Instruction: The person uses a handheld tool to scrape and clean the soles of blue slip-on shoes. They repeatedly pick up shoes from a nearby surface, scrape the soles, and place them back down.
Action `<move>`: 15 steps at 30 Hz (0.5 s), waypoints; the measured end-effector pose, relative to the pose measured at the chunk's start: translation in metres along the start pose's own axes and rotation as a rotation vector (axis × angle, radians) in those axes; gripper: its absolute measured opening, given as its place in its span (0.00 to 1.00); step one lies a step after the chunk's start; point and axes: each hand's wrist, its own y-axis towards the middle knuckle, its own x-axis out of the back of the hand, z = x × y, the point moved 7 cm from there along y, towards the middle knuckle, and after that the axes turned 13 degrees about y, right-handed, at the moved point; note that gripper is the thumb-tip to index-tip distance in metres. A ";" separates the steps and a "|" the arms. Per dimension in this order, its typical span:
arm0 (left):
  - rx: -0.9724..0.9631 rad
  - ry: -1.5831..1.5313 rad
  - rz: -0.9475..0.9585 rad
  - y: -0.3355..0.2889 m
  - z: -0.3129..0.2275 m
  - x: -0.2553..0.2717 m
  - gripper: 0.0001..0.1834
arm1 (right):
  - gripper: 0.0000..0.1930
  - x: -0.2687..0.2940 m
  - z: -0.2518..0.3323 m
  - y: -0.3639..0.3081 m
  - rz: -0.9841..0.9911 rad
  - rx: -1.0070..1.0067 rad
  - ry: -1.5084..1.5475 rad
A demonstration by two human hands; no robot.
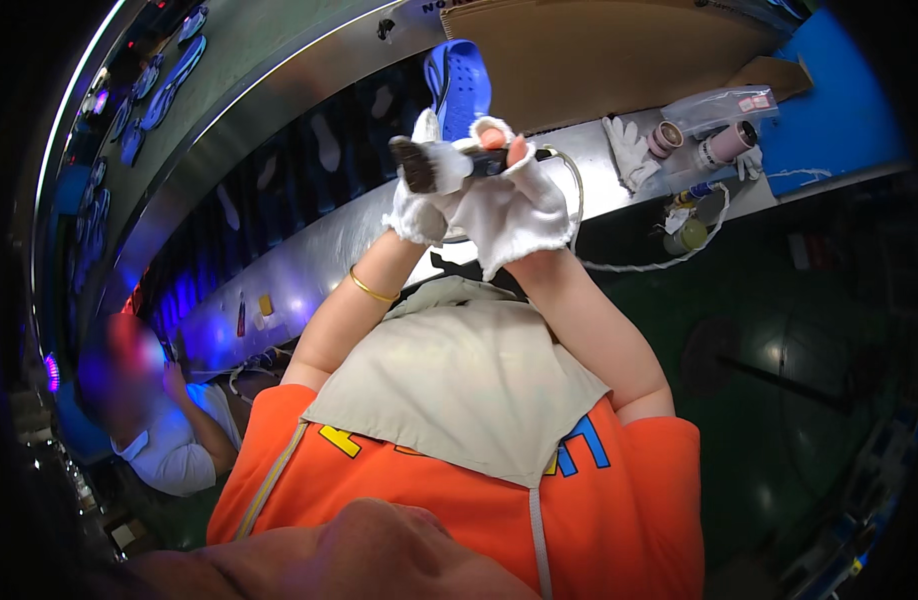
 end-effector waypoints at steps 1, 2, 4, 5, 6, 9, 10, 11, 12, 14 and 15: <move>-0.023 -0.188 -0.064 -0.001 -0.022 -0.002 0.13 | 0.11 0.003 0.008 -0.002 -0.037 0.064 0.020; -0.058 -0.364 -0.129 -0.004 -0.045 -0.003 0.16 | 0.11 0.005 0.015 -0.004 -0.073 0.120 0.041; 0.016 -0.446 -0.188 -0.012 -0.068 0.003 0.20 | 0.08 0.007 0.033 -0.009 -0.068 0.197 -0.015; 0.063 -0.478 -0.104 -0.012 -0.075 0.003 0.23 | 0.08 0.004 0.040 -0.011 -0.115 0.248 -0.041; 0.104 -0.573 -0.022 -0.011 -0.075 0.004 0.27 | 0.08 0.001 0.046 -0.013 -0.161 0.301 -0.066; -0.048 -0.558 0.041 0.005 -0.103 0.017 0.30 | 0.09 -0.018 0.060 -0.010 -0.046 0.320 -0.099; -0.060 -0.526 0.038 0.015 -0.121 0.021 0.33 | 0.08 -0.021 0.065 -0.010 -0.047 0.330 -0.114; -0.079 -0.521 0.078 0.027 -0.138 0.027 0.31 | 0.09 -0.029 0.064 -0.007 -0.039 0.308 -0.174; -0.097 -0.515 0.114 0.042 -0.154 0.036 0.29 | 0.09 -0.030 0.068 -0.007 -0.037 0.321 -0.195; -0.170 -0.326 0.236 0.090 -0.172 0.067 0.33 | 0.09 -0.029 0.069 -0.006 -0.032 0.328 -0.185; -0.167 -0.298 0.206 0.106 -0.183 0.085 0.33 | 0.09 -0.029 0.067 -0.003 -0.045 0.339 -0.200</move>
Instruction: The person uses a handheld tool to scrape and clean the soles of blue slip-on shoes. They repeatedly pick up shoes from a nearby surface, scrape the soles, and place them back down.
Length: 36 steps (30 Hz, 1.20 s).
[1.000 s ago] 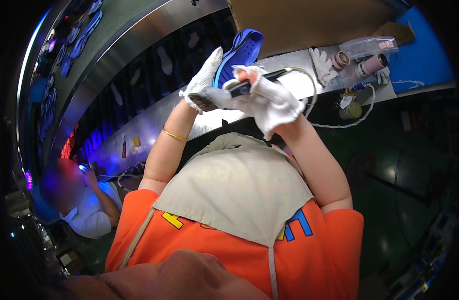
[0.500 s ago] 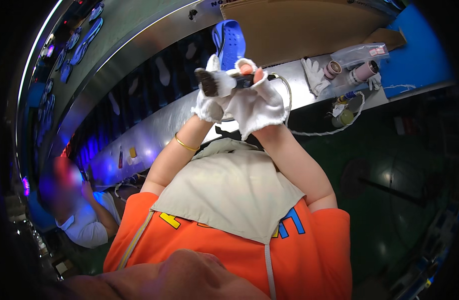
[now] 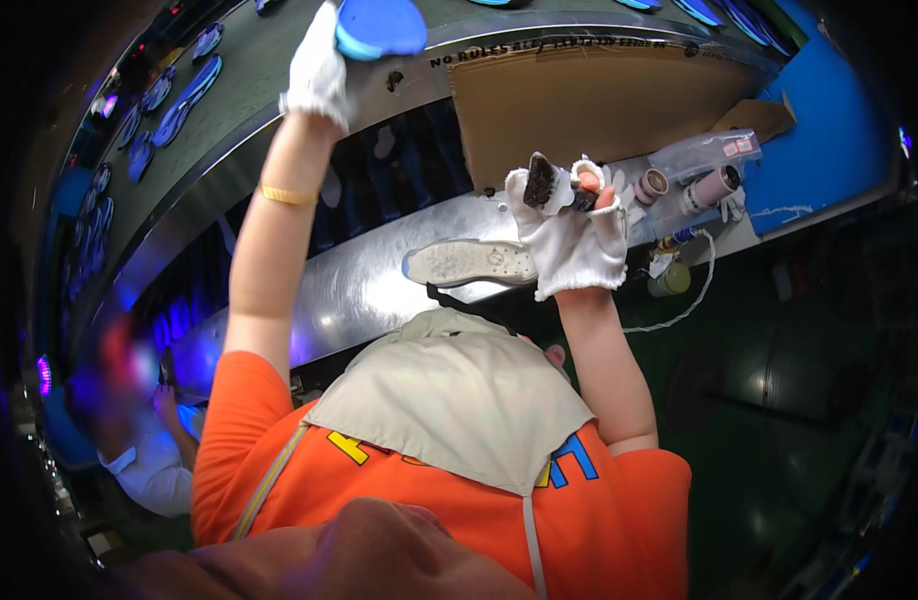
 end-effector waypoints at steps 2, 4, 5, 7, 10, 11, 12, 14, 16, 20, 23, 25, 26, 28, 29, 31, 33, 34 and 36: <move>0.035 0.092 -0.135 0.028 -0.009 0.040 0.32 | 0.08 0.001 -0.004 -0.001 -0.033 -0.002 -0.036; 0.087 0.271 -0.330 0.029 -0.011 0.088 0.31 | 0.08 0.006 -0.011 -0.001 -0.041 -0.050 -0.030; 0.109 0.379 -0.377 0.041 -0.002 0.105 0.31 | 0.09 0.016 -0.005 -0.003 -0.062 -0.039 -0.045; 0.127 0.809 -0.492 0.028 -0.010 0.140 0.31 | 0.10 0.035 0.002 -0.003 -0.093 -0.044 -0.069; 0.104 1.707 -0.538 0.013 -0.058 0.173 0.31 | 0.12 0.060 0.013 -0.008 -0.184 -0.013 -0.310; 0.111 2.061 -0.511 0.001 -0.080 0.198 0.30 | 0.12 0.064 0.013 -0.009 -0.203 0.006 -0.386; 0.012 2.180 -0.573 -0.005 -0.093 0.246 0.29 | 0.12 0.067 0.010 -0.010 -0.192 -0.017 -0.422; 0.262 2.120 -0.630 -0.014 -0.110 0.289 0.25 | 0.13 0.072 0.012 -0.013 -0.257 0.007 -0.519; 0.425 2.093 -0.727 -0.035 -0.121 0.343 0.24 | 0.11 0.073 0.007 -0.010 -0.219 0.004 -0.547; 0.620 2.008 -0.730 -0.057 -0.112 0.403 0.27 | 0.09 0.069 0.003 -0.010 -0.240 0.063 -0.749; 0.576 1.929 -0.606 -0.051 -0.092 0.432 0.35 | 0.09 0.066 -0.003 -0.013 -0.242 0.040 -0.817; 0.511 1.975 -0.506 -0.041 -0.093 0.409 0.37 | 0.09 0.067 -0.004 -0.016 -0.214 0.046 -0.857; 0.531 1.926 -0.452 -0.041 -0.096 0.383 0.40 | 0.08 0.067 -0.006 -0.019 -0.194 -0.039 -0.881; 0.570 1.870 -0.365 -0.038 -0.097 0.354 0.43 | 0.09 0.064 -0.012 -0.022 -0.213 -0.065 -0.888; 0.559 1.799 -0.358 -0.040 -0.093 0.348 0.44 | 0.10 0.064 -0.013 -0.023 -0.217 -0.079 -0.904; 0.503 1.604 -0.424 -0.049 -0.091 0.313 0.45 | 0.11 0.065 -0.010 -0.024 -0.254 -0.106 -0.994; 0.354 1.465 -0.556 -0.059 -0.098 0.290 0.43 | 0.11 0.059 -0.010 -0.020 -0.203 -0.119 -1.088; 0.277 1.132 -0.539 -0.067 -0.094 0.273 0.38 | 0.10 0.058 -0.008 -0.019 -0.181 -0.129 -1.122; 0.101 0.616 -0.448 -0.083 -0.094 0.222 0.22 | 0.10 0.054 -0.002 -0.018 -0.177 -0.139 -1.125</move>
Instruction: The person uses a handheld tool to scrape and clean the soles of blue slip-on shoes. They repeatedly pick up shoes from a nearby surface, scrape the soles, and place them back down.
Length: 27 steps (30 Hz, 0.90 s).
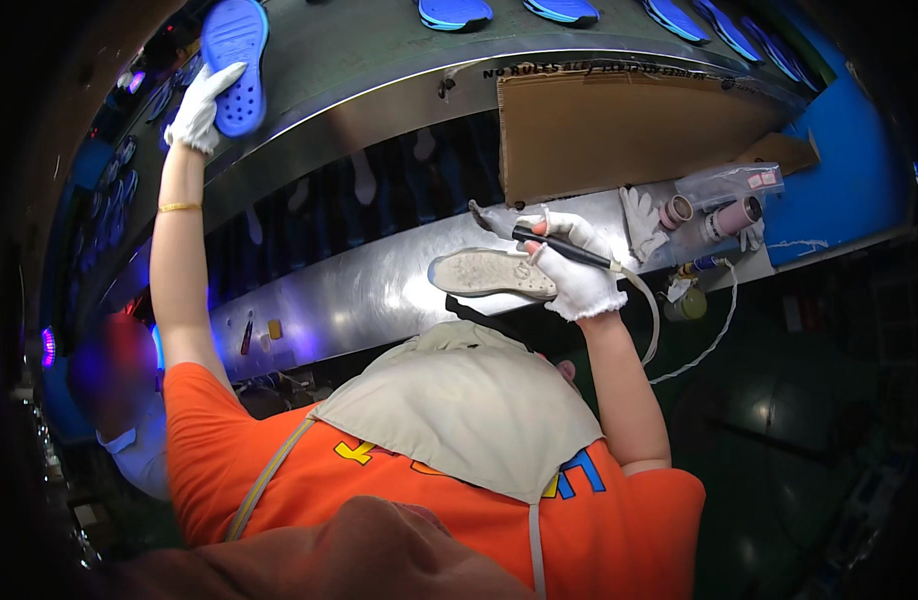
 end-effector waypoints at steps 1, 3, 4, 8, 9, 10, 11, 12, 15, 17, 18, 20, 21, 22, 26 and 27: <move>0.012 -0.249 -0.044 -0.012 0.008 -0.001 0.14 | 0.10 0.001 0.003 -0.001 0.001 -0.016 0.017; 0.047 -0.483 0.125 -0.044 0.023 -0.045 0.17 | 0.10 0.012 0.010 -0.006 -0.051 0.001 0.032; 0.046 -0.555 0.235 -0.075 0.006 -0.081 0.20 | 0.10 0.018 0.010 -0.006 -0.065 -0.002 0.037; 0.088 -0.792 0.393 -0.158 0.005 -0.204 0.31 | 0.09 0.012 0.027 -0.011 -0.068 0.018 0.094; 0.145 -0.927 0.437 -0.173 0.018 -0.228 0.34 | 0.10 0.009 0.031 -0.012 -0.048 0.032 0.089; 0.229 -1.070 0.433 -0.186 0.027 -0.251 0.36 | 0.10 0.009 0.033 -0.014 -0.047 0.043 0.039; 0.321 -1.214 0.431 -0.198 0.034 -0.274 0.39 | 0.10 0.009 0.035 -0.015 -0.042 0.066 -0.043; 0.383 -1.234 0.398 -0.208 0.044 -0.290 0.41 | 0.11 0.004 0.035 -0.017 -0.046 0.049 -0.043; 0.480 -1.281 0.366 -0.235 0.038 -0.325 0.43 | 0.11 -0.010 0.036 -0.018 -0.027 0.085 -0.108; 0.460 -1.306 0.329 -0.245 0.040 -0.337 0.40 | 0.11 -0.018 0.033 -0.021 -0.002 0.077 0.034; 0.371 -1.221 0.309 -0.249 0.039 -0.339 0.38 | 0.11 -0.019 0.035 -0.023 -0.030 0.125 -0.064; 0.381 -1.132 0.238 -0.262 0.044 -0.344 0.37 | 0.12 -0.024 0.035 -0.027 -0.038 0.175 -0.143; 0.384 -1.087 0.203 -0.267 0.049 -0.346 0.36 | 0.12 -0.025 0.036 -0.029 -0.042 0.200 -0.184; 0.444 -1.115 0.171 -0.271 0.066 -0.351 0.36 | 0.13 -0.026 0.032 -0.031 -0.037 0.229 -0.246; 0.442 -1.069 0.210 -0.270 0.071 -0.356 0.36 | 0.14 -0.044 0.030 -0.041 0.097 0.324 -0.318; 0.444 -1.083 0.218 -0.268 0.073 -0.356 0.37 | 0.14 -0.041 0.028 -0.040 0.072 0.244 -0.266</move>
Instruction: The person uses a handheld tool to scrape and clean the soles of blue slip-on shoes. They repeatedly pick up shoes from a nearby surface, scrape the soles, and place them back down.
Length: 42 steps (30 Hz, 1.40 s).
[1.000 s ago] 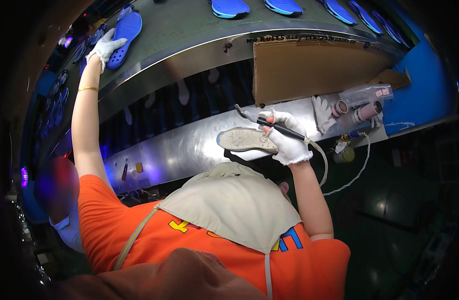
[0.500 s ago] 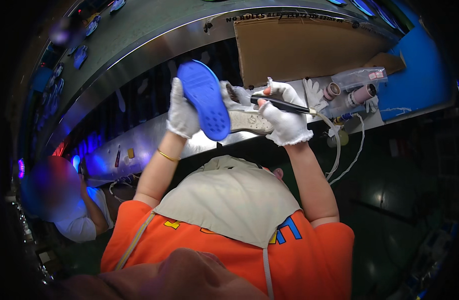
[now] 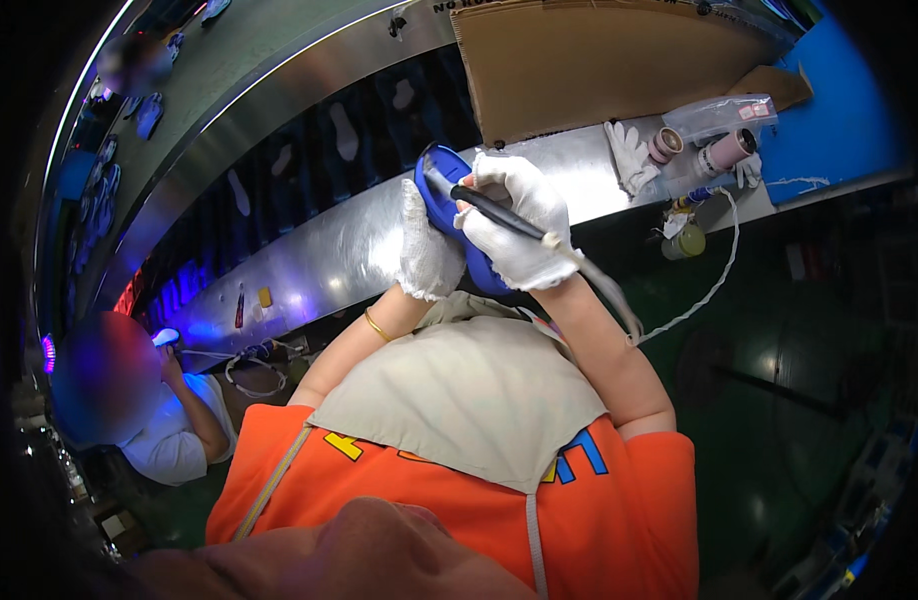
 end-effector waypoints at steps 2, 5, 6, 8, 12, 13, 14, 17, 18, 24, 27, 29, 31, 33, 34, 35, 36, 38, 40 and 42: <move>0.013 -0.025 0.016 0.000 -0.002 0.002 0.38 | 0.14 0.005 -0.008 -0.003 -0.042 -0.164 0.106; 0.025 0.043 -0.034 0.000 -0.010 0.004 0.36 | 0.13 0.016 -0.009 -0.006 -0.062 -0.090 0.102; 0.048 0.040 -0.012 0.001 -0.012 0.003 0.34 | 0.13 0.015 -0.007 -0.007 -0.068 -0.079 0.055; 0.103 -0.001 0.016 0.002 -0.010 0.000 0.35 | 0.14 0.004 -0.004 -0.014 -0.002 -0.017 0.037; 0.168 0.001 0.006 -0.003 -0.018 0.000 0.36 | 0.13 -0.001 -0.004 -0.024 0.030 -0.167 0.053; 0.172 0.020 -0.010 -0.005 -0.019 0.001 0.37 | 0.13 0.003 -0.003 -0.026 0.013 -0.137 0.037; 0.175 0.037 -0.022 -0.005 -0.020 0.001 0.38 | 0.13 0.006 -0.001 -0.026 -0.004 -0.105 0.017; 0.231 0.037 0.041 -0.007 -0.021 0.000 0.38 | 0.12 -0.002 0.007 -0.031 0.091 -0.005 -0.090; 0.258 0.028 0.080 -0.007 -0.020 -0.001 0.38 | 0.11 -0.005 0.011 -0.033 0.146 0.045 -0.150; 0.406 -0.177 0.291 -0.038 -0.007 -0.014 0.43 | 0.08 0.028 -0.009 -0.055 -0.062 -0.246 0.038; 0.382 0.209 0.164 -0.044 0.007 -0.007 0.48 | 0.07 0.031 -0.005 -0.059 -0.013 -0.167 -0.092; 0.351 0.269 0.086 -0.038 0.010 0.003 0.49 | 0.07 0.016 0.003 -0.057 0.101 -0.080 -0.116; 0.283 0.217 0.136 -0.032 0.000 -0.003 0.50 | 0.06 0.022 -0.010 -0.056 -0.021 -0.234 0.095; 0.186 0.174 0.147 -0.020 -0.015 -0.014 0.53 | 0.06 0.028 -0.012 -0.050 -0.121 -0.241 0.128; 0.162 0.155 0.150 -0.016 -0.019 -0.017 0.54 | 0.06 0.029 -0.009 -0.045 -0.084 -0.148 0.000; 0.137 0.135 0.155 -0.012 -0.022 -0.019 0.55 | 0.06 0.023 -0.005 -0.043 -0.046 -0.094 -0.027; 0.111 0.115 0.159 -0.007 -0.025 -0.020 0.56 | 0.06 0.013 -0.001 -0.039 -0.007 -0.039 -0.054; 0.106 -0.084 0.230 0.005 -0.029 -0.014 0.59 | 0.09 -0.003 0.011 -0.034 0.073 0.050 -0.012; 0.078 -0.169 0.318 0.008 -0.038 -0.020 0.60 | 0.09 -0.006 0.008 -0.030 0.151 -0.057 0.061; 0.042 -0.096 0.221 0.011 -0.044 -0.018 0.62 | 0.07 0.003 -0.010 -0.031 0.028 -0.296 0.293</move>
